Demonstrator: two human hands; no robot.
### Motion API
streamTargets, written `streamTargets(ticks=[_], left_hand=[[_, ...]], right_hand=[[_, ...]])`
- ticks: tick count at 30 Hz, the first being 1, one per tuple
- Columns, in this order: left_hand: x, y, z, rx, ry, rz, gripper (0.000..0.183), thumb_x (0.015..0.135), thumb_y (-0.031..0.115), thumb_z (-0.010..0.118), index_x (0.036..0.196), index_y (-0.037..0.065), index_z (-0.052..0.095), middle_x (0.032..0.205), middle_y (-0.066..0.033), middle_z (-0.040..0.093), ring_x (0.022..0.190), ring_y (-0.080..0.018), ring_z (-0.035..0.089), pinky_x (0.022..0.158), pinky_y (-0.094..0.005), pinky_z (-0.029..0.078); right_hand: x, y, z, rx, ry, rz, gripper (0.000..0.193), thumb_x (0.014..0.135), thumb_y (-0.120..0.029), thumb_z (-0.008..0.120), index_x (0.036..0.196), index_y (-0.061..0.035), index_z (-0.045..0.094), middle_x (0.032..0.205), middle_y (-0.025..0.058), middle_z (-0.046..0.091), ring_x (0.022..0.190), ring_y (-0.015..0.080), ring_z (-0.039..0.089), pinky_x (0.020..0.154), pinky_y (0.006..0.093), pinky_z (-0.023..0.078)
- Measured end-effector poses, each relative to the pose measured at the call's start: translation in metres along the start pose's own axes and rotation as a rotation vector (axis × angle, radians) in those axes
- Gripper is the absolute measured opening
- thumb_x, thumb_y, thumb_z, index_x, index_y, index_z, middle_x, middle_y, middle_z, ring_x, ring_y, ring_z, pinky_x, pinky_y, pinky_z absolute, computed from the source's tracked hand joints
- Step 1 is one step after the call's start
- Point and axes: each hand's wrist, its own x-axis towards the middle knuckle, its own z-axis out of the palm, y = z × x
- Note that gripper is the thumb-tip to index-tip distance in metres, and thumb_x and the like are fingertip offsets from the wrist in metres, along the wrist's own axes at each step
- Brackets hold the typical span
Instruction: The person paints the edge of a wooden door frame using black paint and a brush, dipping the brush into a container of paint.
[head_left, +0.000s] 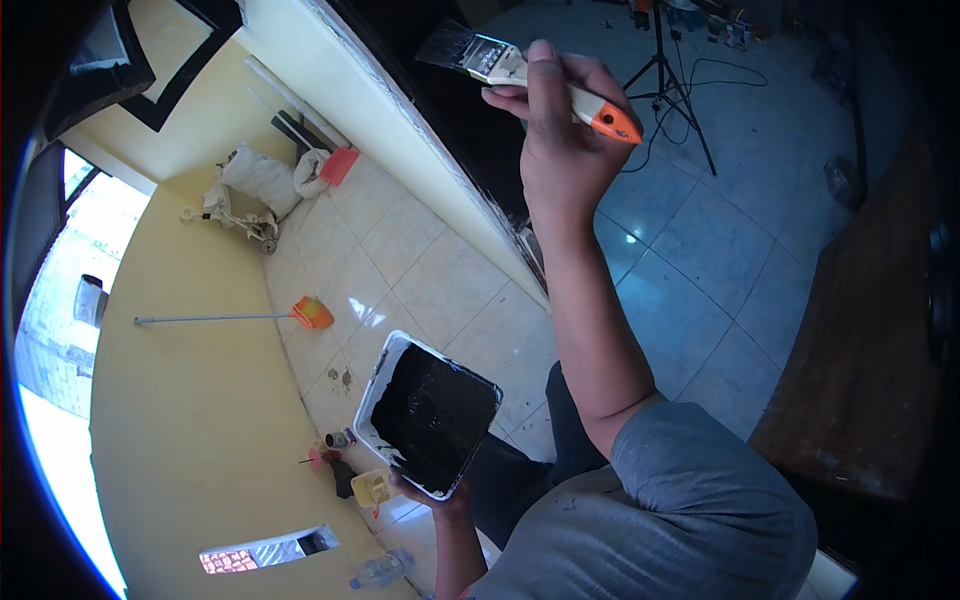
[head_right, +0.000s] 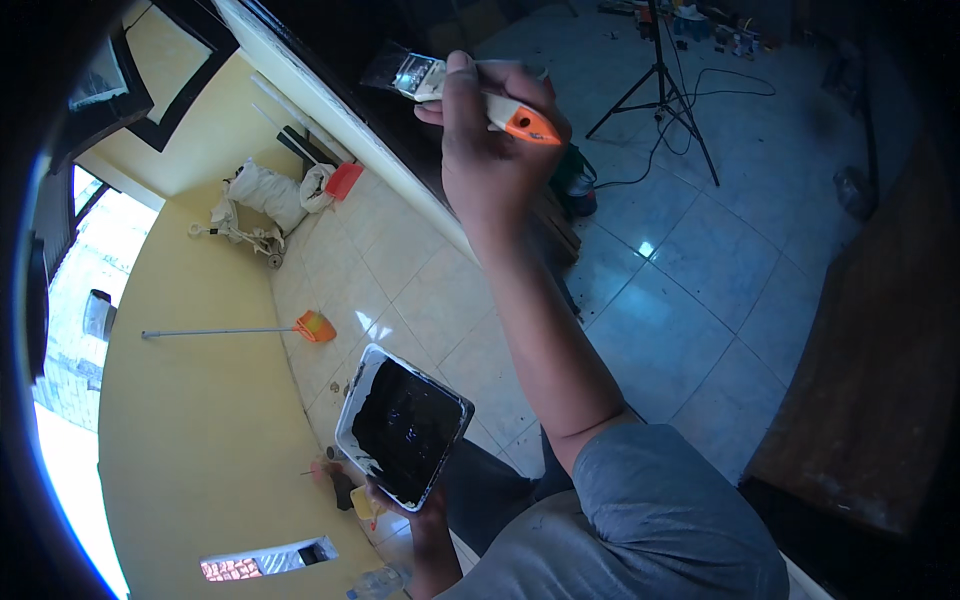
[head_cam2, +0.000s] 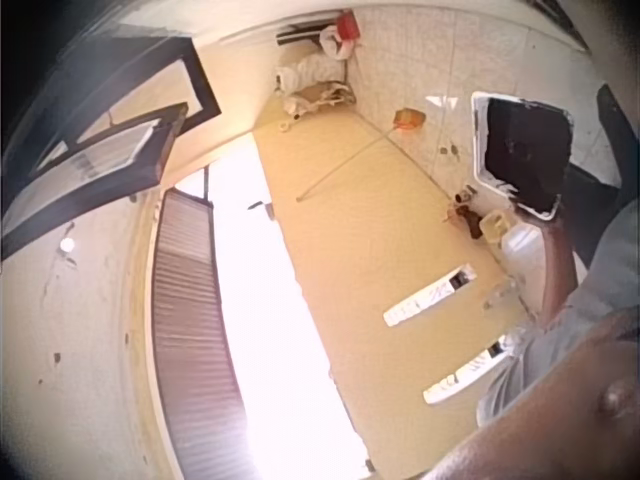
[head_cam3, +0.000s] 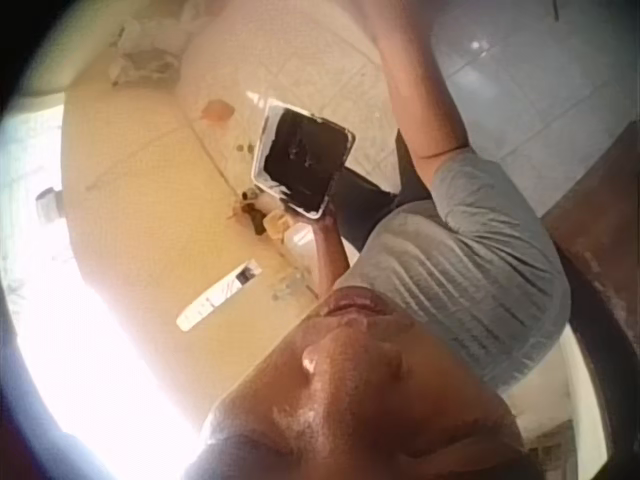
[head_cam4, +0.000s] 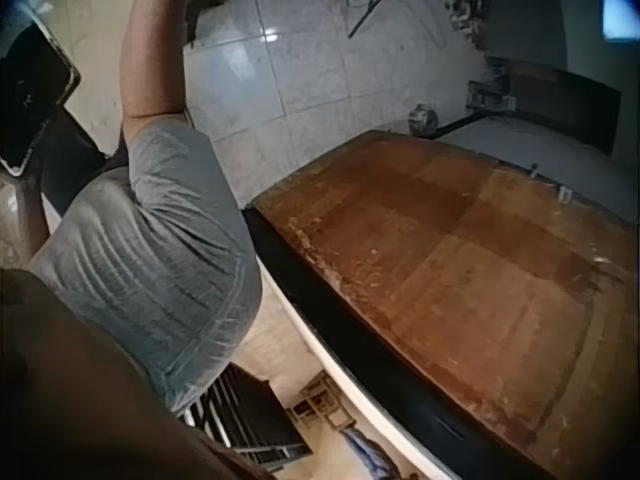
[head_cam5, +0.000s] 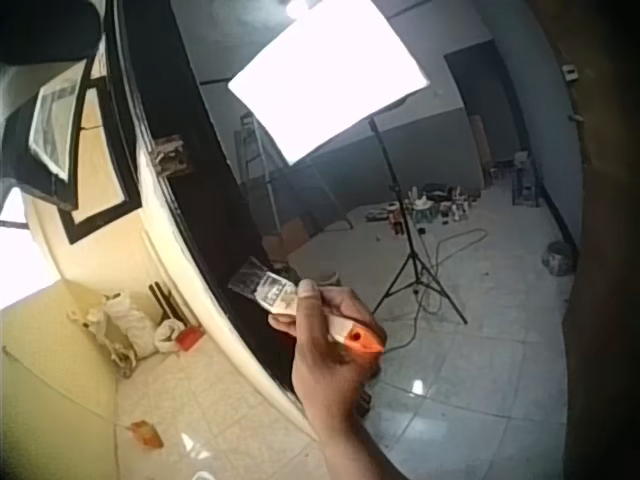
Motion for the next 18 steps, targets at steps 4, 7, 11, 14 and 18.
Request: streamTargets(ticks=[4, 7, 11, 14, 18], left_hand=[[-0.003, 0.002, -0.002, -0.028, 0.022, -0.039, 0.085, 0.093, 0.067, 0.064, 0.156, 0.012, 0.049, 0.153, -0.0125, 0.058, 0.137, -0.0341, 0.06, 0.113, -0.0546, 0.053], [-0.004, 0.003, 0.006, 0.018, 0.001, -0.038, 0.085, 0.093, 0.067, 0.064, 0.156, 0.012, 0.05, 0.153, -0.013, 0.058, 0.137, -0.0344, 0.06, 0.112, -0.055, 0.053], [-0.004, 0.006, -0.002, 0.006, 0.032, -0.065, 0.084, 0.093, 0.065, 0.064, 0.156, 0.012, 0.05, 0.152, -0.0128, 0.059, 0.136, -0.0355, 0.06, 0.111, -0.0551, 0.054], [-0.005, 0.008, 0.004, 0.016, 0.037, -0.059, 0.084, 0.093, 0.064, 0.065, 0.156, 0.01, 0.05, 0.151, -0.0128, 0.059, 0.134, -0.0365, 0.061, 0.11, -0.0552, 0.055], [-0.003, 0.004, 0.005, -0.036, 0.024, -0.042, 0.085, 0.092, 0.065, 0.066, 0.156, 0.01, 0.05, 0.153, -0.0131, 0.059, 0.133, -0.0372, 0.062, 0.109, -0.0558, 0.056]], right_hand=[[-0.072, 0.041, -0.055, -0.09, 0.025, 0.245, 0.017, 0.104, -0.008, 0.068, 0.098, 0.0069, 0.066, 0.093, 0.0167, 0.073, 0.081, 0.0209, 0.078, 0.071, 0.0344, 0.069], [-0.115, 0.062, -0.108, -0.284, 0.003, 0.195, 0.013, 0.103, -0.005, 0.068, 0.095, 0.0043, 0.065, 0.092, 0.015, 0.073, 0.078, 0.0183, 0.077, 0.067, 0.0276, 0.064], [-0.144, 0.061, -0.162, -0.468, 0.042, 0.371, 0.014, 0.104, -0.004, 0.067, 0.093, 0.0035, 0.064, 0.088, 0.0132, 0.073, 0.072, 0.0174, 0.076, 0.06, 0.0257, 0.057], [-0.142, 0.042, -0.161, -0.548, 0.113, 0.362, 0.015, 0.103, -0.004, 0.067, 0.091, 0.0031, 0.064, 0.081, 0.0102, 0.072, 0.068, 0.0166, 0.075, 0.06, 0.0273, 0.057], [-0.109, 0.039, -0.112, -0.512, 0.041, 0.337, 0.017, 0.102, -0.005, 0.069, 0.088, 0.002, 0.063, 0.078, 0.0069, 0.071, 0.065, 0.0139, 0.073, 0.06, 0.0256, 0.056]])
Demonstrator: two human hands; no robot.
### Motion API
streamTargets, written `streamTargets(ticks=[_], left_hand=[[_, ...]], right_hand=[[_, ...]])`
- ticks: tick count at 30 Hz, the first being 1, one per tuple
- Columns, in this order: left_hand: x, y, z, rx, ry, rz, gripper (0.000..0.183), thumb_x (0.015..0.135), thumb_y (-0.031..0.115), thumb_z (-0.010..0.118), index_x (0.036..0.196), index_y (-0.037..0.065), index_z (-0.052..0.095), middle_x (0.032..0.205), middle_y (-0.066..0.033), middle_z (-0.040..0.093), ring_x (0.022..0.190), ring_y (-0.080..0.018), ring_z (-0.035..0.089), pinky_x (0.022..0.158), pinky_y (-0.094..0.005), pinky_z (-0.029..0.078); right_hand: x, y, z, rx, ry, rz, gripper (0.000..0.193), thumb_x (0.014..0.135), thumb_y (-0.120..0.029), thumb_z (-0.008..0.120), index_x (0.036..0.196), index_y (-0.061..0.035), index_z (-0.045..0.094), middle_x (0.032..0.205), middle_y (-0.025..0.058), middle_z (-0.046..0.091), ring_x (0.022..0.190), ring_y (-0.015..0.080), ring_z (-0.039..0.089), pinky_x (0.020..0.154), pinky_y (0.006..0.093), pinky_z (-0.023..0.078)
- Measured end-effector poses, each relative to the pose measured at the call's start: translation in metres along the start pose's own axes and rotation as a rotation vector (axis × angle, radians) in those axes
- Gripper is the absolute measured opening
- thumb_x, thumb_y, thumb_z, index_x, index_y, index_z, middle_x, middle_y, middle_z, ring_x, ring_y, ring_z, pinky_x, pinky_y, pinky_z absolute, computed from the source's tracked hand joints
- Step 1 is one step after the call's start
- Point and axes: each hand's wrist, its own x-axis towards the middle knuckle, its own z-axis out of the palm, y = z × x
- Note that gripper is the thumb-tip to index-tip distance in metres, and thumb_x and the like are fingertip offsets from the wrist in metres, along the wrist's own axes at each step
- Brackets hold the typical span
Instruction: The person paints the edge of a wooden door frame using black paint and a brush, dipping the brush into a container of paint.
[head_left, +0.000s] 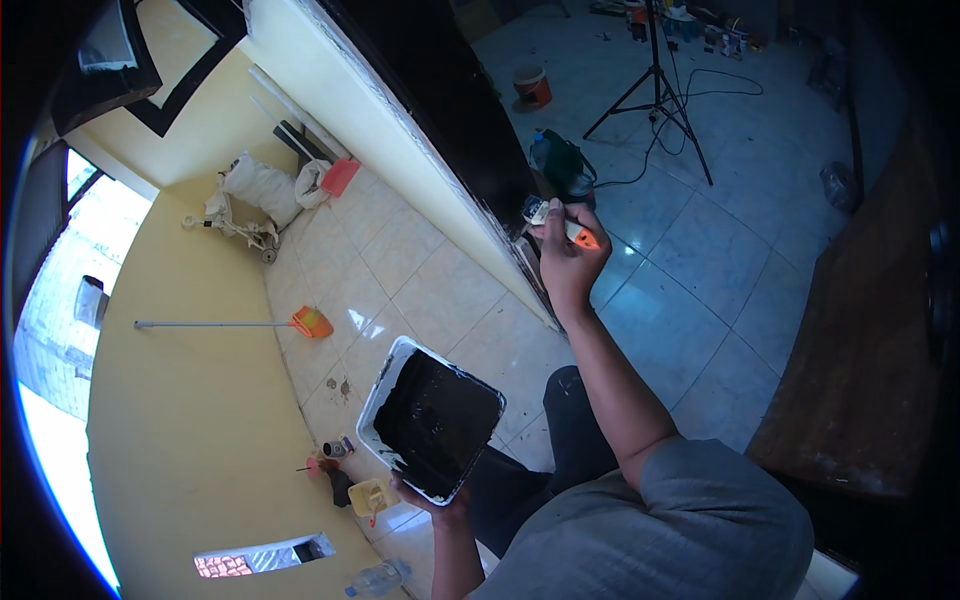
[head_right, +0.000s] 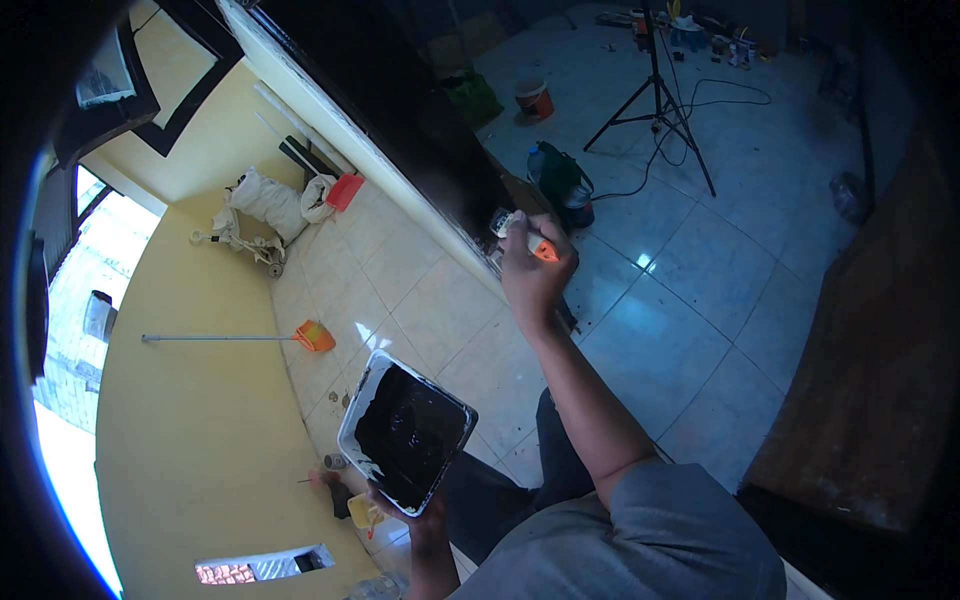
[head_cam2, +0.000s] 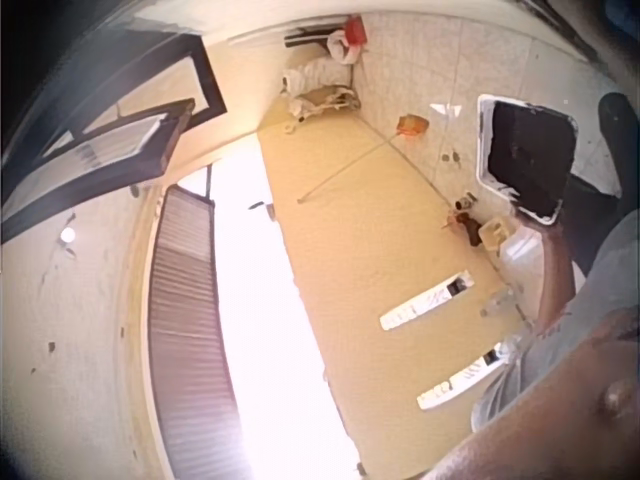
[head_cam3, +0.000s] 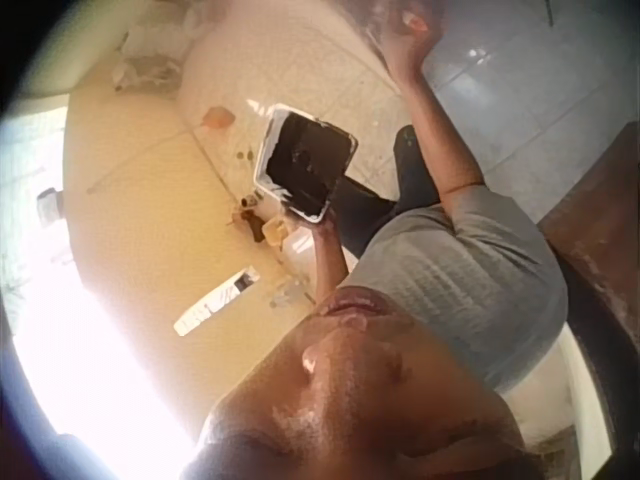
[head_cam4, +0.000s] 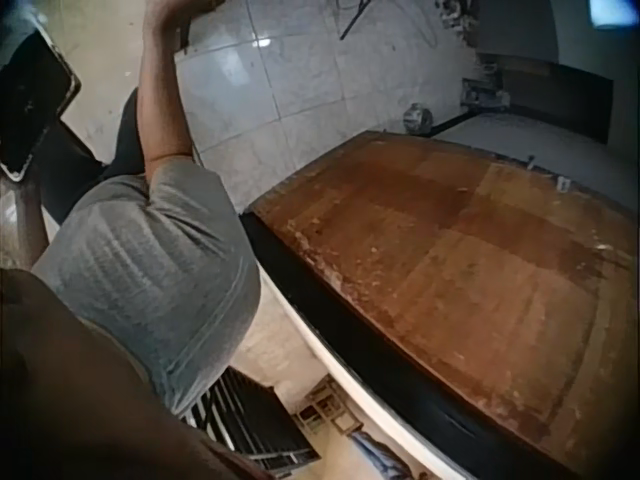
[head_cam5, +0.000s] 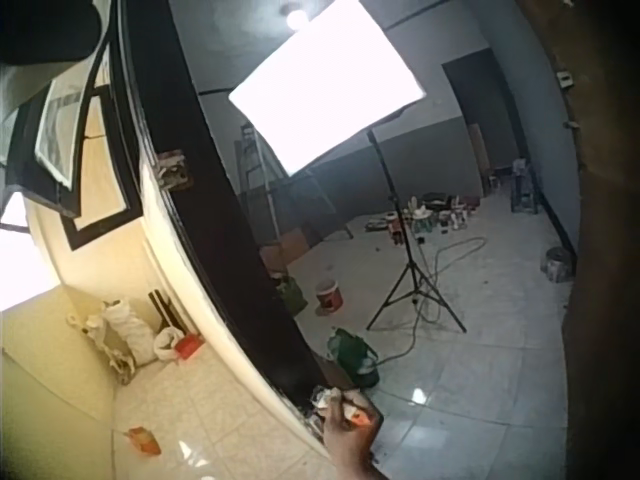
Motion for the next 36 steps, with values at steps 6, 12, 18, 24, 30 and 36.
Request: streamTargets(ticks=[6, 12, 18, 24, 30, 36], left_hand=[[0.0, -0.003, -0.005, -0.05, -0.023, 0.017, 0.086, 0.092, 0.064, 0.068, 0.157, 0.011, 0.048, 0.154, -0.0133, 0.058, 0.134, -0.0369, 0.061, 0.109, -0.056, 0.055], [-0.002, 0.0, -0.007, 0.036, 0.012, 0.058, 0.087, 0.091, 0.064, 0.07, 0.157, 0.011, 0.048, 0.153, -0.0123, 0.058, 0.136, -0.036, 0.06, 0.111, -0.0548, 0.054], [0.002, 0.0, 0.0, 0.054, -0.013, 0.035, 0.088, 0.091, 0.066, 0.07, 0.157, 0.012, 0.048, 0.156, -0.0121, 0.056, 0.138, -0.0346, 0.059, 0.113, -0.0547, 0.053], [0.004, 0.0, 0.002, 0.059, -0.003, 0.023, 0.088, 0.091, 0.067, 0.069, 0.157, 0.013, 0.048, 0.156, -0.0124, 0.055, 0.139, -0.0344, 0.058, 0.115, -0.0542, 0.051], [0.006, 0.0, 0.017, 0.083, -0.053, 0.01, 0.086, 0.093, 0.066, 0.066, 0.157, 0.013, 0.048, 0.156, -0.0121, 0.055, 0.14, -0.0343, 0.056, 0.116, -0.0545, 0.049], [0.005, 0.001, -0.003, 0.076, 0.044, 0.03, 0.086, 0.093, 0.066, 0.064, 0.157, 0.012, 0.048, 0.156, -0.0123, 0.055, 0.14, -0.035, 0.056, 0.115, -0.0548, 0.05]], right_hand=[[0.055, -0.066, 0.044, 0.286, -0.042, -0.073, 0.021, 0.105, -0.011, 0.068, 0.089, 0.003, 0.063, 0.084, 0.0127, 0.072, 0.072, 0.0167, 0.076, 0.066, 0.0296, 0.063], [0.024, 0.0, 0.009, 0.323, -0.032, 0.091, 0.019, 0.107, -0.011, 0.064, 0.097, 0.005, 0.062, 0.09, 0.014, 0.073, 0.075, 0.0194, 0.078, 0.069, 0.0322, 0.068], [0.006, 0.023, -0.034, 0.127, 0.054, 0.064, 0.018, 0.105, -0.009, 0.066, 0.092, 0.0027, 0.063, 0.08, 0.0111, 0.071, 0.07, 0.0169, 0.077, 0.064, 0.0289, 0.065], [0.044, -0.049, 0.037, 0.284, -0.026, -0.011, 0.02, 0.105, -0.008, 0.067, 0.09, 0.0049, 0.062, 0.083, 0.013, 0.072, 0.069, 0.0161, 0.076, 0.064, 0.0311, 0.067], [0.067, -0.126, 0.073, 0.557, -0.034, -0.207, 0.019, 0.105, -0.011, 0.069, 0.096, 0.0052, 0.064, 0.088, 0.0149, 0.074, 0.075, 0.0187, 0.078, 0.068, 0.0335, 0.068], [0.035, -0.08, 0.061, 0.286, -0.12, -0.288, 0.014, 0.106, -0.009, 0.067, 0.098, 0.0021, 0.066, 0.091, 0.0131, 0.077, 0.079, 0.017, 0.079, 0.064, 0.025, 0.059]])
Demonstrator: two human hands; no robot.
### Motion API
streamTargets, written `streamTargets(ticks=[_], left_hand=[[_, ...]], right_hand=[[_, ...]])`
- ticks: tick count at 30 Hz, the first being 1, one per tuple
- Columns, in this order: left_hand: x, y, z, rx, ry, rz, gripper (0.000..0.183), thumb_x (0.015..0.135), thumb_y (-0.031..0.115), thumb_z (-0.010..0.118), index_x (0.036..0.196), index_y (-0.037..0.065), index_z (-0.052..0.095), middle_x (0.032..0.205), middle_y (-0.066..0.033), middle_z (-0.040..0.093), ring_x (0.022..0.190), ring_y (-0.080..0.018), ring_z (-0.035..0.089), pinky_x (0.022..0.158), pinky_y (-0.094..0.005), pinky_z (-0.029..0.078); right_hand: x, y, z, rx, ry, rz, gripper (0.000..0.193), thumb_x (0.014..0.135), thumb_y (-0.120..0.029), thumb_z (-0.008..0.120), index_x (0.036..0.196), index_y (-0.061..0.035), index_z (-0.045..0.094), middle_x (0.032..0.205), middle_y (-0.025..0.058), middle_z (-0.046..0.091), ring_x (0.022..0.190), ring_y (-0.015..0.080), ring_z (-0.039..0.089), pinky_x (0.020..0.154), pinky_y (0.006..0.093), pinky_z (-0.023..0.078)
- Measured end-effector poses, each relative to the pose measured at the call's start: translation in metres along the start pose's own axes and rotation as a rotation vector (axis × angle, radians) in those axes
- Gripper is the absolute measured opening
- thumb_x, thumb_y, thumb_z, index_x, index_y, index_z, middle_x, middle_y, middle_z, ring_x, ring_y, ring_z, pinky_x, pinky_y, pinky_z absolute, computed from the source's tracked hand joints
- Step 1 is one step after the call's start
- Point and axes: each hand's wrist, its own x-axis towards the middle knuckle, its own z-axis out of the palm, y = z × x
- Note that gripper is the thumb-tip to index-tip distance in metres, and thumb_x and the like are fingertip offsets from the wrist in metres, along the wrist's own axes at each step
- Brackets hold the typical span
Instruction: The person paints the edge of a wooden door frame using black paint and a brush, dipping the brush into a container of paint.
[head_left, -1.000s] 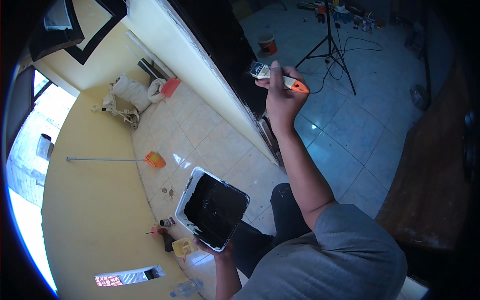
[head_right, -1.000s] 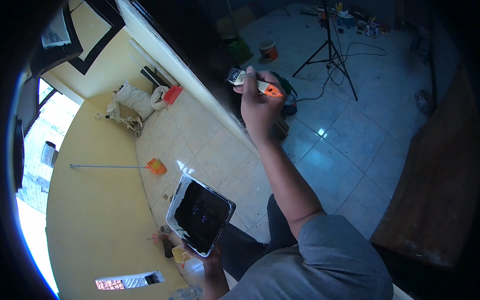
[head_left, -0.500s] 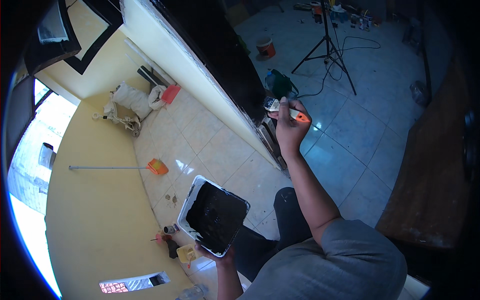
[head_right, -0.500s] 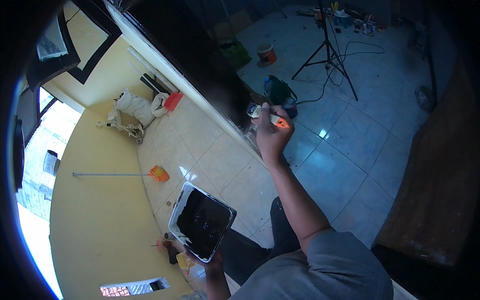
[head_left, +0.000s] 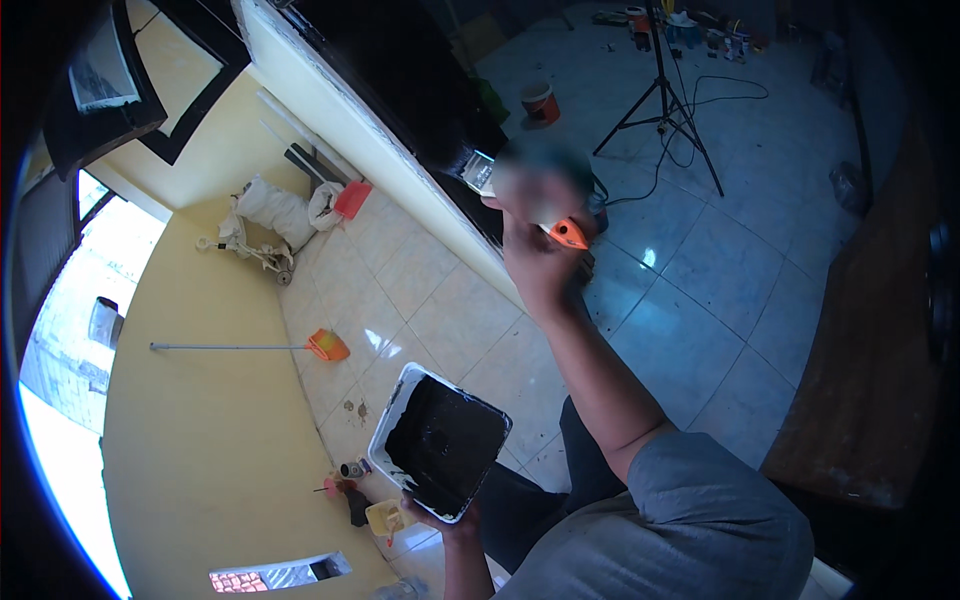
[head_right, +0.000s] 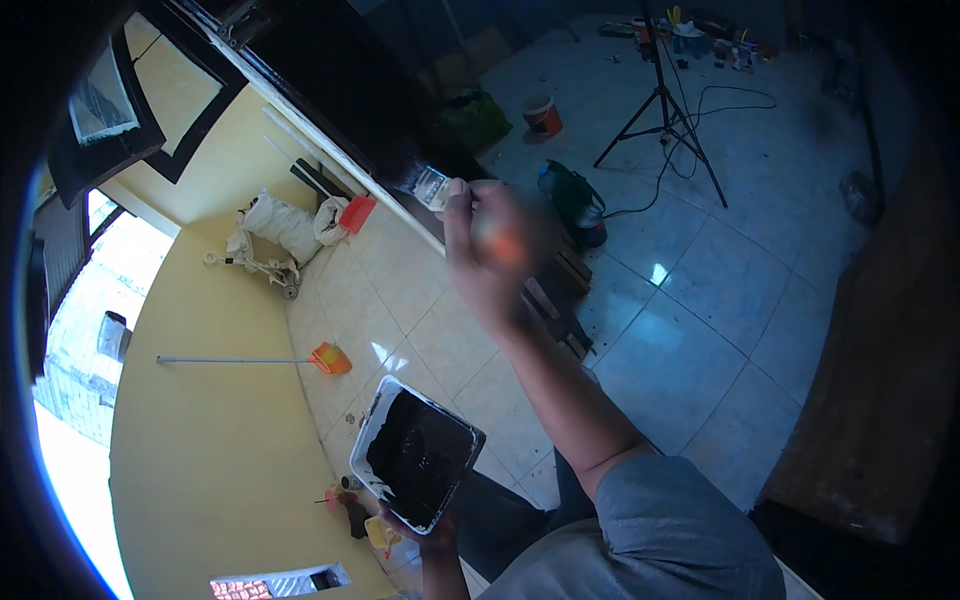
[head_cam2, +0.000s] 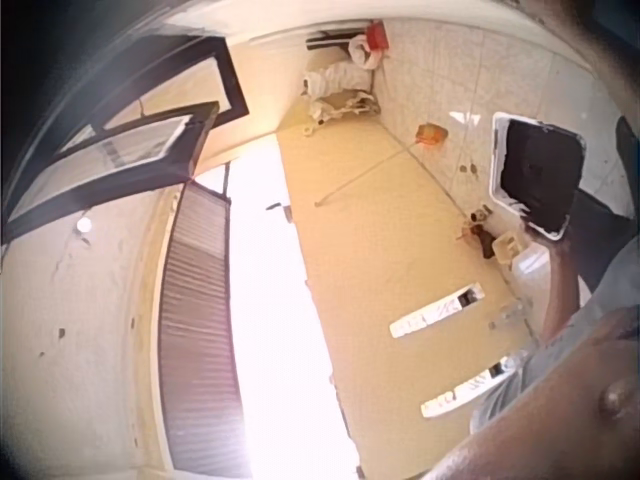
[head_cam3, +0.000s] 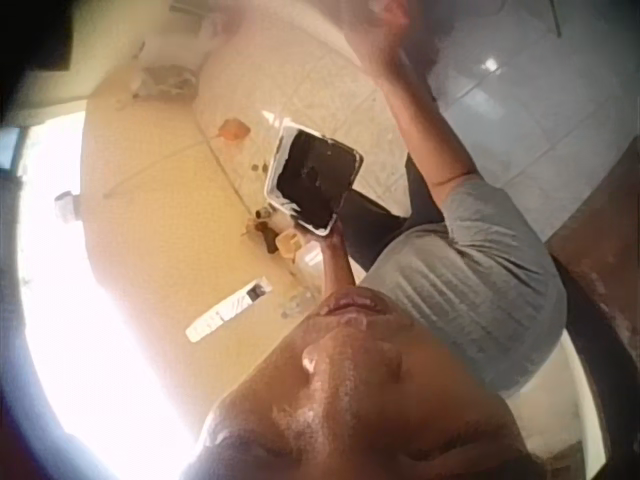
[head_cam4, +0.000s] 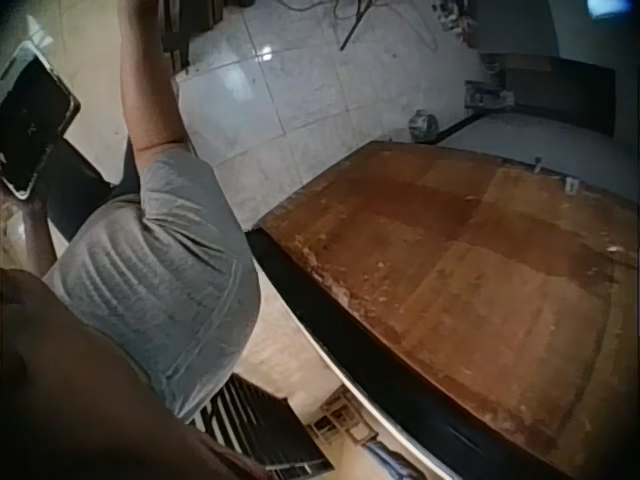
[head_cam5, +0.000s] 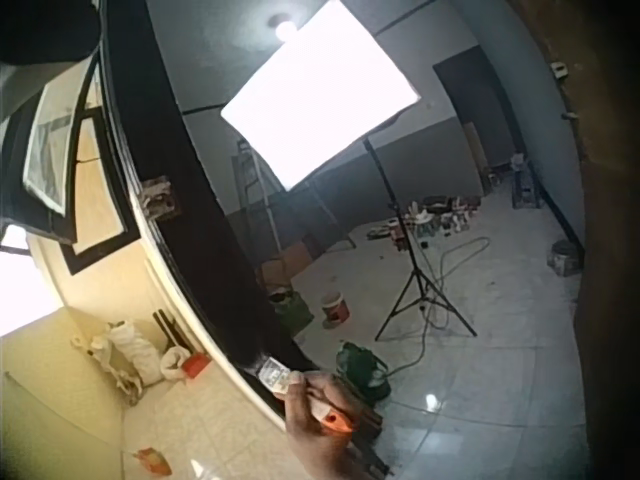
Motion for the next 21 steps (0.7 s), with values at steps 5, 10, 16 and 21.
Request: streamTargets(ticks=[5, 10, 16, 21], left_hand=[[0.005, 0.001, 0.007, 0.003, -0.022, -0.02, 0.085, 0.093, 0.067, 0.061, 0.157, 0.012, 0.048, 0.156, -0.0126, 0.055, 0.138, -0.0358, 0.057, 0.115, -0.0548, 0.049], [0.006, -0.007, 0.002, -0.02, 0.072, 0.025, 0.083, 0.092, 0.065, 0.061, 0.155, 0.012, 0.049, 0.152, -0.0141, 0.058, 0.138, -0.0369, 0.057, 0.114, -0.0563, 0.05], [0.007, 0.001, 0.012, -0.07, 0.036, -0.026, 0.081, 0.093, 0.062, 0.061, 0.155, 0.011, 0.049, 0.151, -0.0144, 0.059, 0.134, -0.0372, 0.061, 0.107, -0.0551, 0.056], [0.006, -0.002, 0.009, -0.14, 0.002, -0.039, 0.082, 0.093, 0.061, 0.061, 0.155, 0.01, 0.048, 0.151, -0.0146, 0.059, 0.132, -0.0371, 0.062, 0.105, -0.055, 0.058]], right_hand=[[0.014, -0.03, 0.004, -0.093, 0.065, -0.076, 0.012, 0.103, -0.005, 0.069, 0.097, 0.0046, 0.067, 0.087, 0.0141, 0.075, 0.079, 0.0188, 0.079, 0.065, 0.027, 0.064], [0.032, -0.031, 0.017, -0.048, -0.03, -0.095, 0.015, 0.1, -0.004, 0.072, 0.087, 0.0013, 0.068, 0.077, 0.0065, 0.074, 0.074, 0.0116, 0.075, 0.061, 0.0247, 0.054], [0.045, -0.073, 0.024, -0.107, 0.035, -0.146, 0.015, 0.096, -0.004, 0.078, 0.085, 0.001, 0.069, 0.076, 0.0065, 0.075, 0.074, 0.011, 0.075, 0.068, 0.0234, 0.055], [0.074, -0.074, 0.037, -0.068, -0.131, -0.311, 0.011, 0.096, -0.006, 0.079, 0.093, 0.0024, 0.072, 0.084, 0.0092, 0.077, 0.079, 0.0147, 0.078, 0.069, 0.0256, 0.061]])
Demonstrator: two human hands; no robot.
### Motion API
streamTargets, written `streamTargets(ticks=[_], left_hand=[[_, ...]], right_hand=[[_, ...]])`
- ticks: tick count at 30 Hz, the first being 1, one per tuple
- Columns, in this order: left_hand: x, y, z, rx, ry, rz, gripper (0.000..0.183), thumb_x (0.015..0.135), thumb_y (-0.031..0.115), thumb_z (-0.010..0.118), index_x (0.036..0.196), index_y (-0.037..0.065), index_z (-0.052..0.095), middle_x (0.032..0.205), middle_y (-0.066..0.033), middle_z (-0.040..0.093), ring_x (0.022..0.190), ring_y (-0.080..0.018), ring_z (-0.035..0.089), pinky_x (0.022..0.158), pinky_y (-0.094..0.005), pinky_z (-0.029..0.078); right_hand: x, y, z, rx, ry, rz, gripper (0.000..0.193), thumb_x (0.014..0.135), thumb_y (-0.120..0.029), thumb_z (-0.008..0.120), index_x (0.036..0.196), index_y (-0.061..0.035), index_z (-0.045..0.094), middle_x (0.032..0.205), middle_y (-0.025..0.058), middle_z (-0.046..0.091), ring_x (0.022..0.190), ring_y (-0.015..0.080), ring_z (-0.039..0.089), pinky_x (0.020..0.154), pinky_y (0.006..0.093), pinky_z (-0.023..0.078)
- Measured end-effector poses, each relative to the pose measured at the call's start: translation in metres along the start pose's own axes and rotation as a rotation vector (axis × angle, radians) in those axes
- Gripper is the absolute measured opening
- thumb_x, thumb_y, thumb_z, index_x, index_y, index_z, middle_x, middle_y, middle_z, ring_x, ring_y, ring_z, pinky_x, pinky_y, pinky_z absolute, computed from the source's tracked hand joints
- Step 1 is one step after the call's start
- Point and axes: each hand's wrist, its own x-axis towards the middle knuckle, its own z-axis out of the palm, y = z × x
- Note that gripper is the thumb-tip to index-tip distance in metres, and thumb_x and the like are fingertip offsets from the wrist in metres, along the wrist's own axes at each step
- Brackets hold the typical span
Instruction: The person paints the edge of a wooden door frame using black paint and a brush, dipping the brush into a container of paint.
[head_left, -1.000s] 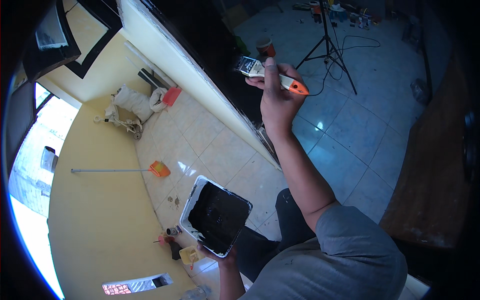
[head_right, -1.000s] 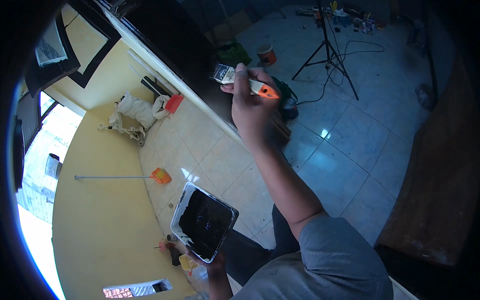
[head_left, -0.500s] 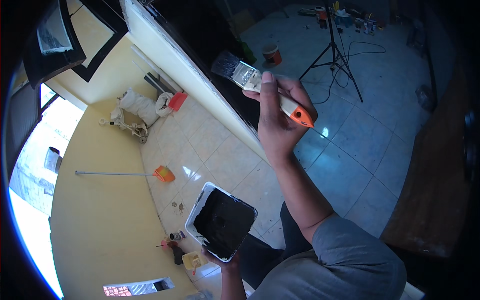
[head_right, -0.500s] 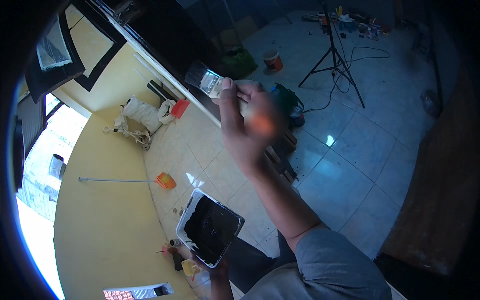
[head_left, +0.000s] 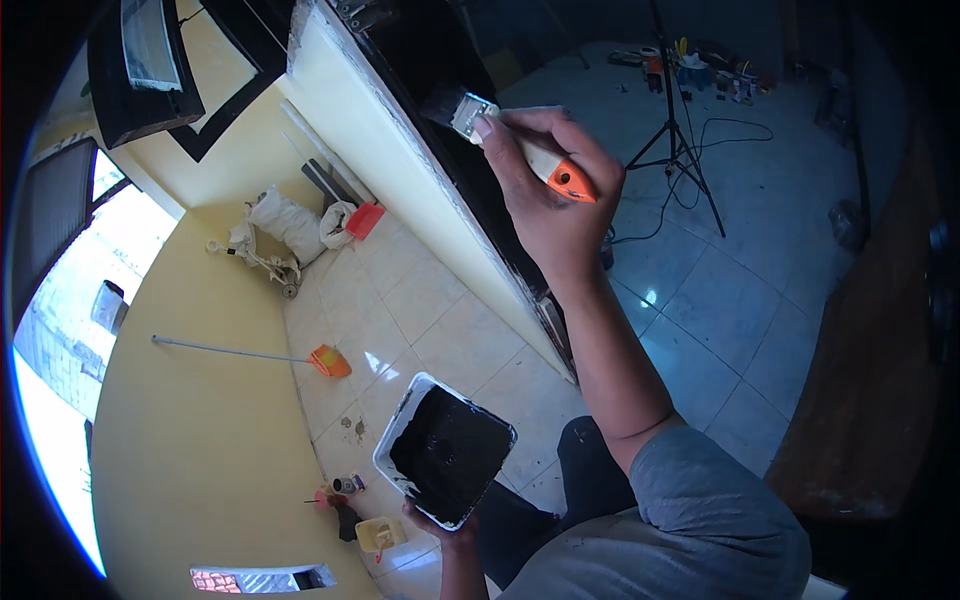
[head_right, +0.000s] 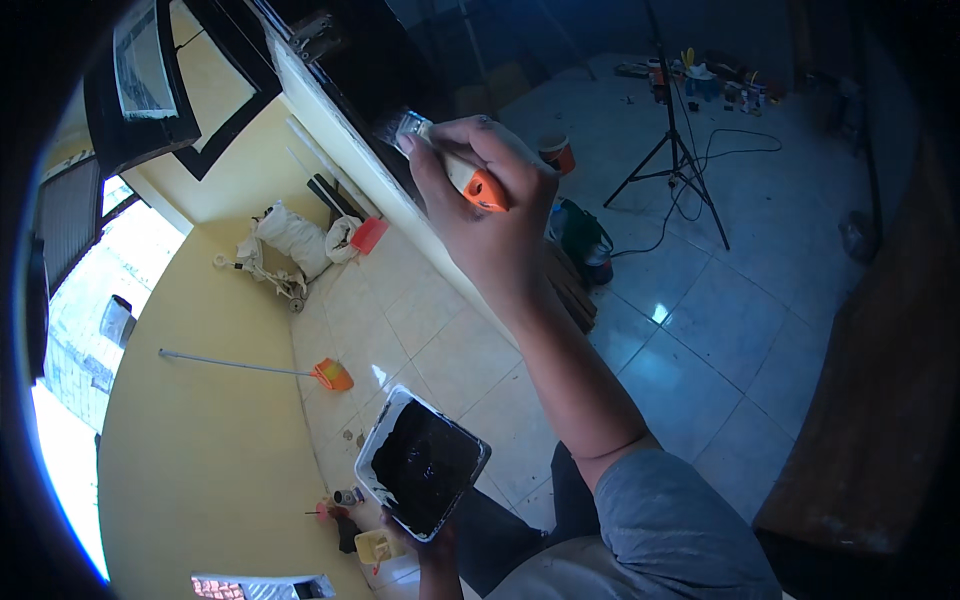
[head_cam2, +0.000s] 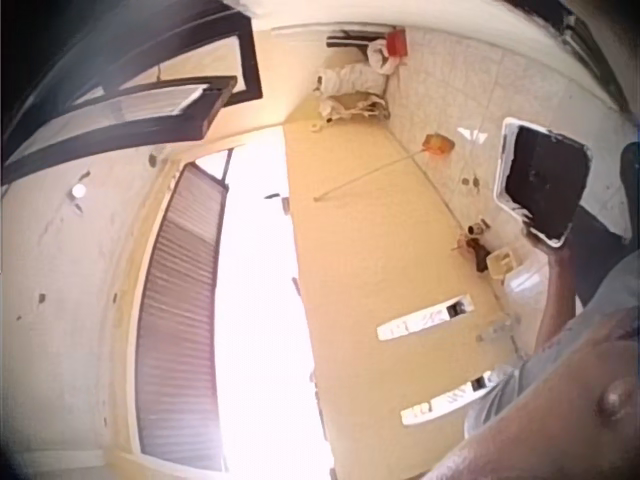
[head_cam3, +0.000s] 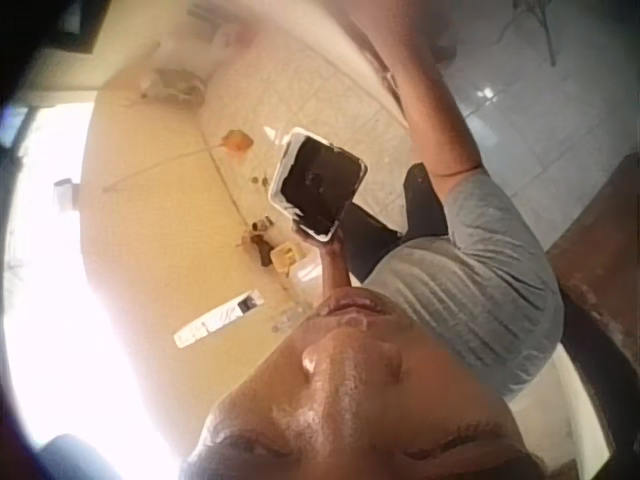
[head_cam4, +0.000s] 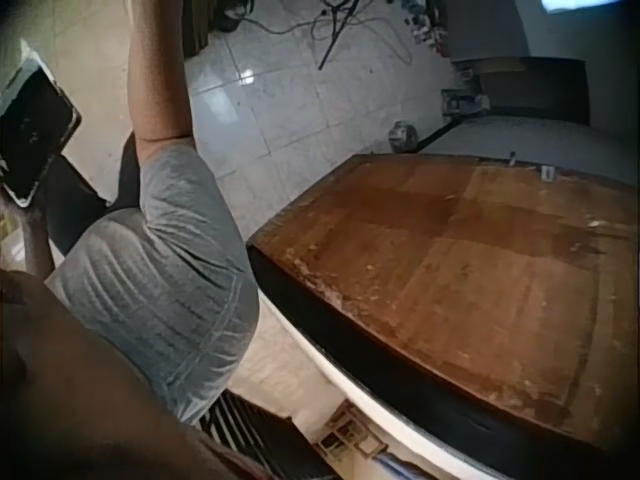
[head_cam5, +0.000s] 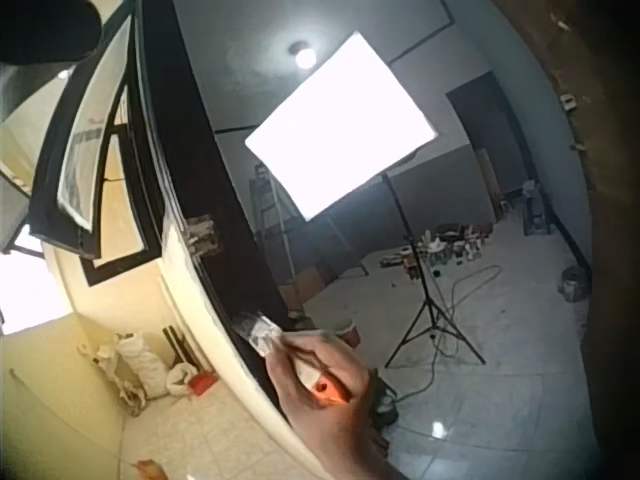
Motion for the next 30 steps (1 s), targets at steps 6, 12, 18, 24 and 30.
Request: streamTargets(ticks=[6, 12, 18, 24, 30], left_hand=[[-0.002, 0.002, 0.023, 0.07, -0.048, 0.049, 0.083, 0.092, 0.062, 0.061, 0.155, 0.009, 0.049, 0.149, -0.0148, 0.059, 0.132, -0.0371, 0.062, 0.105, -0.0531, 0.058], [0.0, 0.004, 0.007, 0.053, -0.055, -0.018, 0.082, 0.092, 0.065, 0.059, 0.153, 0.009, 0.05, 0.148, -0.014, 0.06, 0.13, -0.0355, 0.063, 0.104, -0.0521, 0.058], [-0.002, 0.006, 0.013, 0.074, -0.029, 0.008, 0.082, 0.093, 0.065, 0.058, 0.152, 0.009, 0.051, 0.147, -0.0138, 0.061, 0.13, -0.0352, 0.063, 0.104, -0.0521, 0.058], [-0.006, 0.011, 0.011, 0.063, -0.062, 0.022, 0.081, 0.093, 0.064, 0.058, 0.152, 0.009, 0.051, 0.146, -0.0136, 0.061, 0.129, -0.0348, 0.063, 0.105, -0.0517, 0.057], [-0.002, 0.01, -0.001, 0.063, -0.01, -0.03, 0.081, 0.094, 0.065, 0.057, 0.151, 0.009, 0.052, 0.146, -0.0142, 0.062, 0.128, -0.0343, 0.064, 0.105, -0.0505, 0.057]], right_hand=[[-0.009, -0.008, -0.022, -0.154, 0.001, 0.228, 0.013, 0.093, -0.006, 0.08, 0.086, -0.0003, 0.07, 0.077, 0.0086, 0.076, 0.075, 0.016, 0.078, 0.068, 0.0267, 0.058], [-0.014, 0.003, -0.02, -0.223, -0.077, 0.161, 0.019, 0.095, -0.008, 0.079, 0.08, 0.0004, 0.071, 0.075, 0.006, 0.075, 0.068, 0.0113, 0.073, 0.063, 0.0248, 0.052], [-0.012, 0.007, -0.014, -0.178, -0.018, 0.128, 0.017, 0.094, -0.007, 0.08, 0.08, 0.0002, 0.071, 0.074, 0.0057, 0.074, 0.064, 0.0129, 0.071, 0.063, 0.0254, 0.051], [-0.016, -0.003, -0.023, -0.219, 0.022, 0.211, 0.015, 0.094, -0.003, 0.077, 0.08, 0.0013, 0.071, 0.073, 0.0054, 0.072, 0.067, 0.0105, 0.07, 0.063, 0.0268, 0.051], [-0.042, 0.022, -0.034, -0.205, -0.095, 0.152, 0.018, 0.098, -0.008, 0.077, 0.084, 0.0027, 0.071, 0.077, 0.0049, 0.074, 0.072, 0.0105, 0.072, 0.065, 0.0245, 0.053]])
